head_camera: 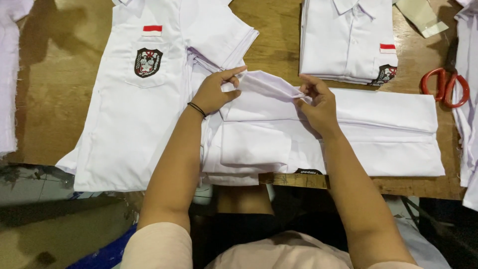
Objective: The person folds a white short-sleeved shirt on a wooden table. They align the sleeves, fold the shirt in half, then fold it again to form a compact rectangle, and finally adjust the collar. The folded shirt is placed on a stack of similar shirts.
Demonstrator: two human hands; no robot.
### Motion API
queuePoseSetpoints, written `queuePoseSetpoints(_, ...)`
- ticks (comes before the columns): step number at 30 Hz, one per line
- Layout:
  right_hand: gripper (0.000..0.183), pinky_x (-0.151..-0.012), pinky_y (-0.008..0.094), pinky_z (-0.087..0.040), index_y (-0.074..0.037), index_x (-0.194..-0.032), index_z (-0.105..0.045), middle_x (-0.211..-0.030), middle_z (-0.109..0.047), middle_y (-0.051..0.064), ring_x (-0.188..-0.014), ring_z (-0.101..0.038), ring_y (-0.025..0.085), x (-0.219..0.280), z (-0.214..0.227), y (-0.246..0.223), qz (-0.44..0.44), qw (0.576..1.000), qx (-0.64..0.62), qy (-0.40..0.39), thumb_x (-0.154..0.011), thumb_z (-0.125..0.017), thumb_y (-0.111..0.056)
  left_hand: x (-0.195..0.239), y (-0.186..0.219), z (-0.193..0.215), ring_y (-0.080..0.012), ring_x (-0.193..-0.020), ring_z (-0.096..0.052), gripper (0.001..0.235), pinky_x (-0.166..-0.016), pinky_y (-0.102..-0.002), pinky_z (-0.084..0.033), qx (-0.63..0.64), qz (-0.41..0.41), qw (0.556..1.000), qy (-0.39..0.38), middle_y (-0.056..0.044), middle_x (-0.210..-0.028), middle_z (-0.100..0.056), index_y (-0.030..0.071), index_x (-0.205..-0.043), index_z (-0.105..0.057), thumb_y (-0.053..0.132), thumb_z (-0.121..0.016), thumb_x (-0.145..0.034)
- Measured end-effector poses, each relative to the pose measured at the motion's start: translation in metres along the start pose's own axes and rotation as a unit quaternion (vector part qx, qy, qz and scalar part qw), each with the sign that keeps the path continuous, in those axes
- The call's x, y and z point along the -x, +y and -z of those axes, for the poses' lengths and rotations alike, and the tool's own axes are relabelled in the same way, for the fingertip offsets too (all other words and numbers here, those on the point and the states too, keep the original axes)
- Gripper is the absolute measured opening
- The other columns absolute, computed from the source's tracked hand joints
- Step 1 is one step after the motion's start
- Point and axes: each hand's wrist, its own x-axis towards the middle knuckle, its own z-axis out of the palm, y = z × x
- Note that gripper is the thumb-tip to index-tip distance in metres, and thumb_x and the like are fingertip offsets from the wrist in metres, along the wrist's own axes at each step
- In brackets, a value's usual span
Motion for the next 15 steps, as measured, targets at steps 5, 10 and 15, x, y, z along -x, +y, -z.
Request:
queuePoseSetpoints(5, 0.049, -0.081, 0.028, -0.052, -0.001, -0.111, -0.074, -0.091, -0.062, 0.008, -0.085, -0.059, 0.014, 0.009, 0.004, -0.026, -0.028, 0.997, -0.013, -0.074, -0.067, -0.072, 0.021, 0.005, -0.002, 0.0, -0.0288, -0.108, -0.062, 0.024, -0.101, -0.043, -0.047, -0.063, -0.038, 0.997, 0.002, -0.004, -0.104, -0.07, 0.022, -0.102, -0.082, 0.011, -0.071, -0.084)
queuePoseSetpoints(10, 0.022, -0.083, 0.033, -0.049, -0.003, -0.077, -0.078, -0.09, -0.07, 0.014, -0.085, -0.059, 0.02, 0.01, 0.018, -0.021, 0.006, 0.984, 0.054, -0.169, -0.068, -0.075, 0.016, 0.009, 0.004, 0.001, -0.0294, -0.118, -0.055, 0.023, -0.107, -0.043, -0.046, -0.111, -0.041, 0.993, -0.006, -0.003, -0.11, -0.064, 0.025, -0.092, -0.084, 0.01, -0.066, -0.087)
queuePoseSetpoints(15, 0.034, -0.089, 0.039, -0.047, 0.0, -0.091, -0.078, -0.082, -0.069, 0.014, -0.088, -0.063, 0.027, 0.013, 0.011, -0.03, -0.013, 0.986, 0.079, -0.145, -0.07, -0.057, 0.017, 0.007, 0.003, -0.002, -0.0238, -0.128, -0.05, 0.023, -0.114, -0.042, -0.039, -0.151, -0.031, 0.988, 0.003, 0.005, -0.12, -0.062, 0.029, -0.082, -0.08, 0.016, -0.063, -0.09)
